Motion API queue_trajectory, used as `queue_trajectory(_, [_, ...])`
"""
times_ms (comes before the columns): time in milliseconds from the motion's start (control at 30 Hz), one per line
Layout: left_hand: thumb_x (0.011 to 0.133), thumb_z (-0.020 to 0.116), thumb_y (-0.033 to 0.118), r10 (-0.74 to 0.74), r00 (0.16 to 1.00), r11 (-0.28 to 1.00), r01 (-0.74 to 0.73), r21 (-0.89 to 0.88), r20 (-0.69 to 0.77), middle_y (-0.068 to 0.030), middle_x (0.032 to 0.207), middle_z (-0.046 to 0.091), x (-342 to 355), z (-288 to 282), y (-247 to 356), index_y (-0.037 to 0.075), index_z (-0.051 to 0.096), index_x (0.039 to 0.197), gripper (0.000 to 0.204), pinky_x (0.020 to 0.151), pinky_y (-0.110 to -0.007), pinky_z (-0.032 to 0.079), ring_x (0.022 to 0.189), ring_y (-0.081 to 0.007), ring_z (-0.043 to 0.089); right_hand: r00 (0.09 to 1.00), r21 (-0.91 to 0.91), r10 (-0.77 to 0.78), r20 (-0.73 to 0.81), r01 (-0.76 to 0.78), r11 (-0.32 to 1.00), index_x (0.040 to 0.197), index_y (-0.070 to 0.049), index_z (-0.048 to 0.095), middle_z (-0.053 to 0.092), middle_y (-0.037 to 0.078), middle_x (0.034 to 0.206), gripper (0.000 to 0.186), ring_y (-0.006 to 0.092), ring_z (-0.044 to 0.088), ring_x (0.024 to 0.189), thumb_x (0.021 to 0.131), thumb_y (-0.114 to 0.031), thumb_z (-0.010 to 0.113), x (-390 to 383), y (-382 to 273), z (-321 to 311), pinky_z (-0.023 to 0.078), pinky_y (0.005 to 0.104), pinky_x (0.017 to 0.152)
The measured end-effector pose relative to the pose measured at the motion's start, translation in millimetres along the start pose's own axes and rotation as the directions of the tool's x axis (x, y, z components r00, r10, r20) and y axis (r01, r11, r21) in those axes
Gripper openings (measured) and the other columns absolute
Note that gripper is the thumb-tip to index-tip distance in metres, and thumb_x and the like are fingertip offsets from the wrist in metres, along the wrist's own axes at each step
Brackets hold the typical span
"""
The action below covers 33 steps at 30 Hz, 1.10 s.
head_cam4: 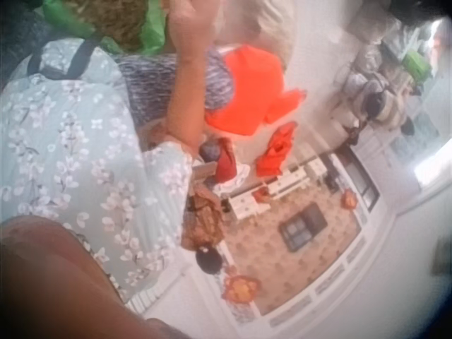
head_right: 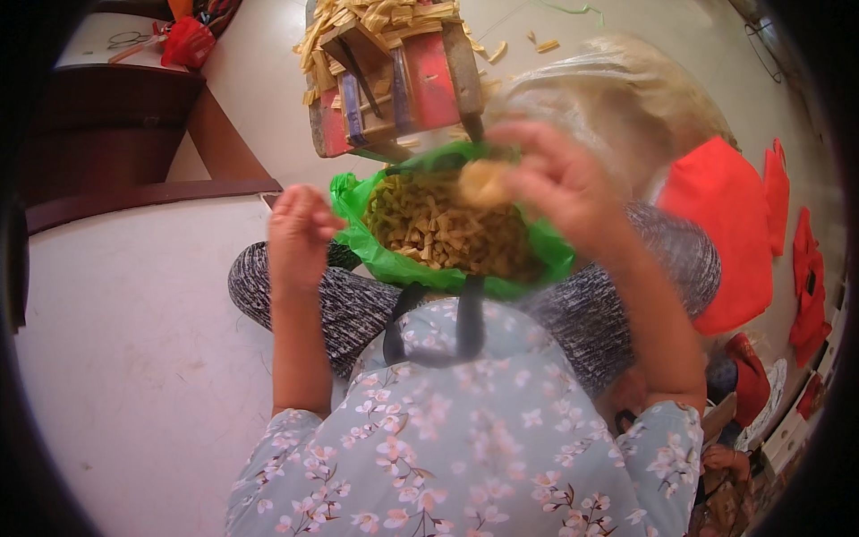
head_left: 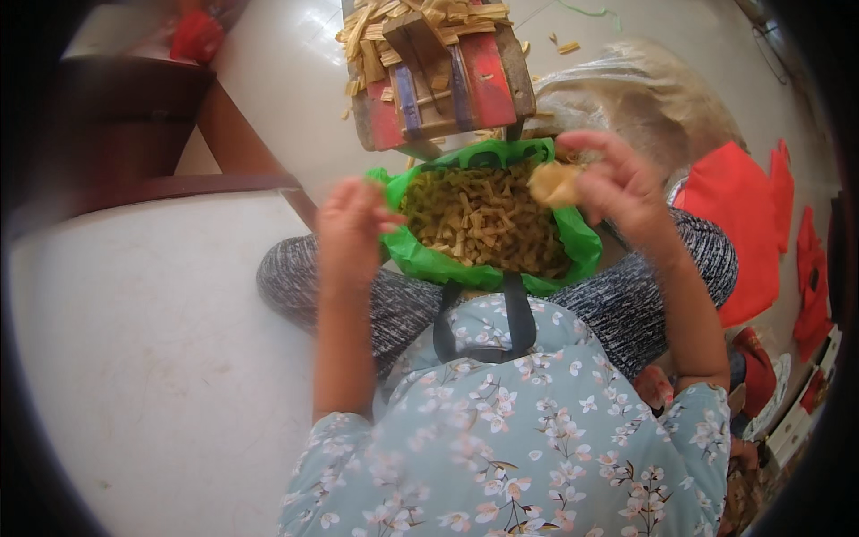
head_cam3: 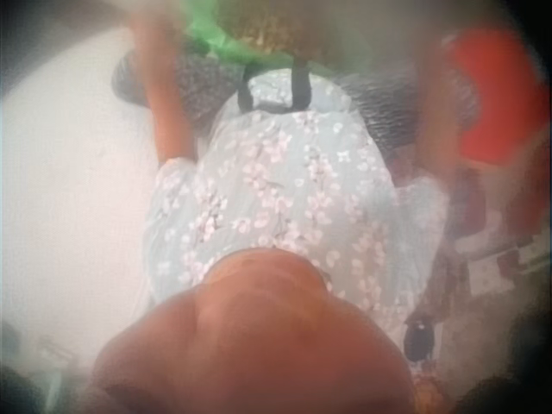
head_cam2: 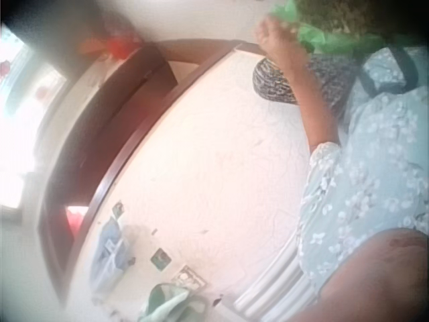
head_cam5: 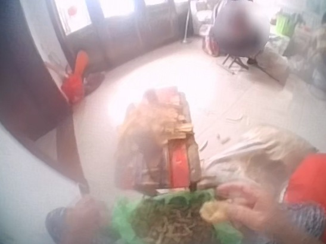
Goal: The person ties individual sticks of dried bean curd into knots by hand and places the finished knots into a green bag.
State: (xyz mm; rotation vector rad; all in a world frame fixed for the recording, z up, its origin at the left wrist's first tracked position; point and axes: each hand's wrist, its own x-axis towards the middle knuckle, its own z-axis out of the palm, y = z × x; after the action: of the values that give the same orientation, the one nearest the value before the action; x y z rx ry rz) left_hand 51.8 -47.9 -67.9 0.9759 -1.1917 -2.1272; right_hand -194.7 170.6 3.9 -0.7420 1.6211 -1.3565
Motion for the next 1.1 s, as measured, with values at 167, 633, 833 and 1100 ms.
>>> queue_trajectory(167, [0.096, 0.065, 0.01, 0.024, 0.951, 0.974, -0.092, 0.209, 0.308, -0.0064, 0.089, 0.069, -30, 79, -4, -0.001, 0.065, 0.114, 0.022, 0.07, -0.026, 0.056, 0.076, -0.0129, 0.067, 0.979, 0.045, -0.013, 0.203, 0.004, 0.999, 0.135, -0.002, 0.051, 0.057, -0.004, 0.073, 0.041, 0.0022, 0.053, 0.066, 0.095, -0.005, 0.062, -3, 8, 30, 0.044, 0.0192, 0.06])
queue_trajectory(633, [0.077, 0.078, 0.0, 0.619, 0.584, 0.353, -0.805, 0.477, 0.526, -0.0139, 0.089, 0.068, -31, 94, -15, 0.002, 0.063, 0.101, 0.028, 0.065, -0.035, 0.056, 0.076, -0.0308, 0.068, 0.978, 0.688, 0.07, 0.195, -0.187, 0.701, 0.133, 0.002, 0.051, 0.067, 0.009, 0.11, 0.041, 0.012, 0.064, 0.101, 0.094, -0.001, 0.06, 0, 23, 50, 0.054, 0.0248, 0.085])
queue_trajectory(833, [0.08, 0.077, 0.008, 0.424, 0.615, 0.168, -0.774, 0.61, 0.665, -0.011, 0.079, 0.066, -32, 92, -9, 0.003, 0.064, 0.092, 0.018, 0.057, -0.033, 0.05, 0.066, -0.0252, 0.063, 0.995, 0.301, 0.082, 0.065, -0.097, 0.949, 0.129, 0.001, 0.056, 0.068, 0.006, 0.1, 0.035, 0.0079, 0.064, 0.086, 0.094, -0.002, 0.06, 3, 30, 53, 0.053, 0.0223, 0.075])
queue_trajectory(1100, [0.101, 0.052, 0.018, 0.043, 0.986, 0.95, 0.01, -0.313, 0.163, -0.0005, 0.062, 0.049, 4, -4, 3, 0.008, 0.05, 0.074, 0.028, 0.056, -0.029, 0.046, 0.052, -0.0094, 0.045, 0.994, 0.14, 0.068, -0.089, -0.056, 0.989, 0.134, -0.002, 0.053, 0.054, -0.008, 0.067, 0.039, -0.0012, 0.047, 0.06, 0.095, -0.009, 0.057, -20, 7, -21, 0.036, 0.0154, 0.054])
